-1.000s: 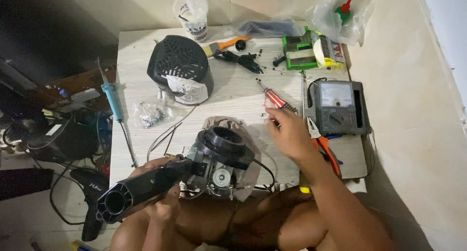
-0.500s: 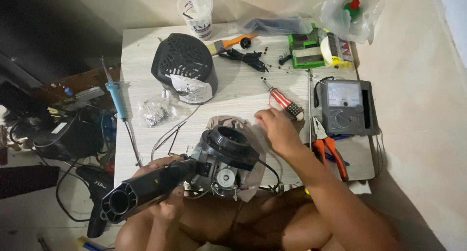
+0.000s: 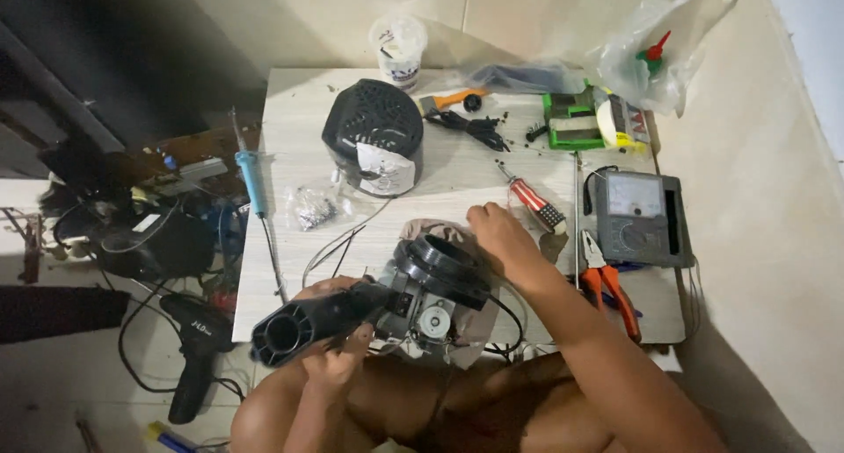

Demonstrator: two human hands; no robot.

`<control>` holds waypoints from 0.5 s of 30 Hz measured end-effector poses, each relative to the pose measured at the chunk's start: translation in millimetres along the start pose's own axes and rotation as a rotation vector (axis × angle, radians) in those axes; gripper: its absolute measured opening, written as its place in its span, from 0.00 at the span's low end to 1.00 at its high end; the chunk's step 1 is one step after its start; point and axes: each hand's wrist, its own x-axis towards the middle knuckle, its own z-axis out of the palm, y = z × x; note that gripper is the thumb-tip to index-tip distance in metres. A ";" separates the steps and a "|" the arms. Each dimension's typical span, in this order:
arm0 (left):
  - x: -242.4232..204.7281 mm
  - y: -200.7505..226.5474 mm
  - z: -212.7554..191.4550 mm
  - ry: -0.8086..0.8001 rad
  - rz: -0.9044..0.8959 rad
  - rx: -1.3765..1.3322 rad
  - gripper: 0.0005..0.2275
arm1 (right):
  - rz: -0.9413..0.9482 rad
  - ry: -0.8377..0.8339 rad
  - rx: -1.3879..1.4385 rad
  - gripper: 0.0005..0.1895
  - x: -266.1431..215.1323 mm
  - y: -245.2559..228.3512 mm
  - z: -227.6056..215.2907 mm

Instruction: The person sits on the floor and works on a disassembled electrical device, likely a motor. They handle the motor housing and internal components, using a screwdriver to tighten screws and a multimeter to test connections. The person also picks up and examines a black plastic casing part.

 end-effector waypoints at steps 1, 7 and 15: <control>1.1 1.1 1.2 -0.016 -0.014 -0.029 0.21 | 0.027 -0.040 -0.076 0.10 4.9 7.4 4.0; -3.6 -3.9 -1.3 -0.041 -0.037 -0.190 0.23 | 0.286 -0.040 0.064 0.11 42.2 3.8 -28.7; -4.0 -12.5 -1.9 -0.026 0.018 -0.176 0.26 | 0.434 -0.017 0.191 0.09 54.9 10.6 -52.5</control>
